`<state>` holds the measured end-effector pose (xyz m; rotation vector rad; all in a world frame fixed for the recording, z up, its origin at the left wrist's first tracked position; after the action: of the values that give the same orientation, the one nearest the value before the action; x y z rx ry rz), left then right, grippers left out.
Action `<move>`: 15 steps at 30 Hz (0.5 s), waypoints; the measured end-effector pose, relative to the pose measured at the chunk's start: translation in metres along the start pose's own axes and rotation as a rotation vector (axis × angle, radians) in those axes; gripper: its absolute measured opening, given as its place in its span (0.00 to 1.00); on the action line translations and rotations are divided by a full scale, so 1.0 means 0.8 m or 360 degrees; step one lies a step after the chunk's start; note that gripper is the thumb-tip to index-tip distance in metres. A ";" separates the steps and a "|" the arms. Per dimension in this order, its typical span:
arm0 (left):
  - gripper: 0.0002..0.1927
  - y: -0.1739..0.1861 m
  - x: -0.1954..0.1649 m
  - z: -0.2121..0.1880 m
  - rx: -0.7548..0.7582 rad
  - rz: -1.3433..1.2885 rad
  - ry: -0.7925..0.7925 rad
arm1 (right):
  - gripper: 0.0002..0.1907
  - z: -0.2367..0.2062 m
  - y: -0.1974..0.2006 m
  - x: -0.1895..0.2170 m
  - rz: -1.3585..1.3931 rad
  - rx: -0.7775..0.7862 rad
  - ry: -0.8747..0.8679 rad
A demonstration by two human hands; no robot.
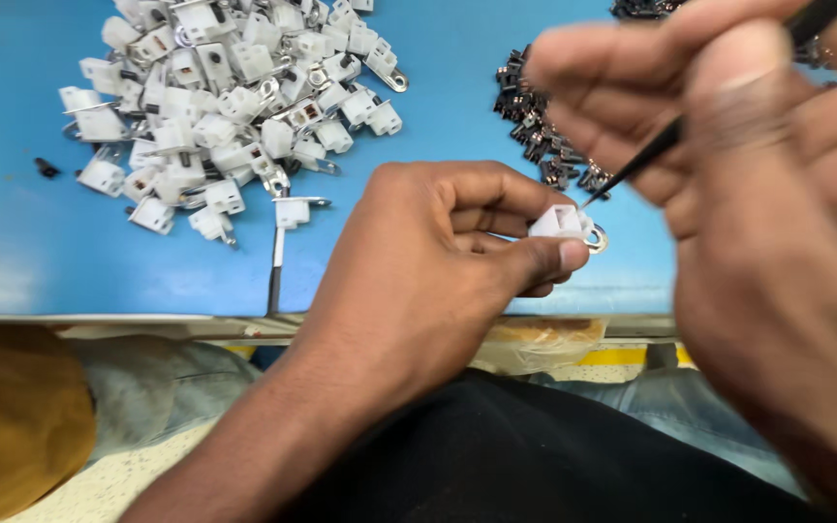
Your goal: The person uses tweezers to pick small black metal components and insert them into white plastic housings on a blue workbench. The person repeatedly picks, inserts, and places the assembled units back into a pile, continuing the process throughout the clip.
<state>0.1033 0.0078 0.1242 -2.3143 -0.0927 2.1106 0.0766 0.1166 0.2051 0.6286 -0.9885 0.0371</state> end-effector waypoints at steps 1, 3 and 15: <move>0.11 0.006 0.002 0.008 -0.0001 -0.0007 -0.0047 | 0.15 0.004 0.000 -0.009 -0.0017 -0.0009 0.0027; 0.11 0.010 0.005 0.023 0.0028 -0.0031 -0.0128 | 0.16 0.006 0.002 -0.025 -0.0072 0.0001 0.0036; 0.11 0.192 -0.033 0.065 -0.0964 0.1529 -0.0638 | 0.06 0.096 0.017 -0.249 -0.0009 -0.0258 -0.0902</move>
<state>0.0554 -0.1489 0.1383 -2.4509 0.5767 3.3969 -0.0988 0.1379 0.0850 0.4994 -1.5195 -0.2361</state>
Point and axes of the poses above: each hand's wrist, its own z-axis towards the middle knuckle, its own y-axis out of the back of the hand, x = y × z, the point moved 6 cm from there along z, towards the middle knuckle, and after that the axes turned 1 degree about -x, right-handed, at the moved point
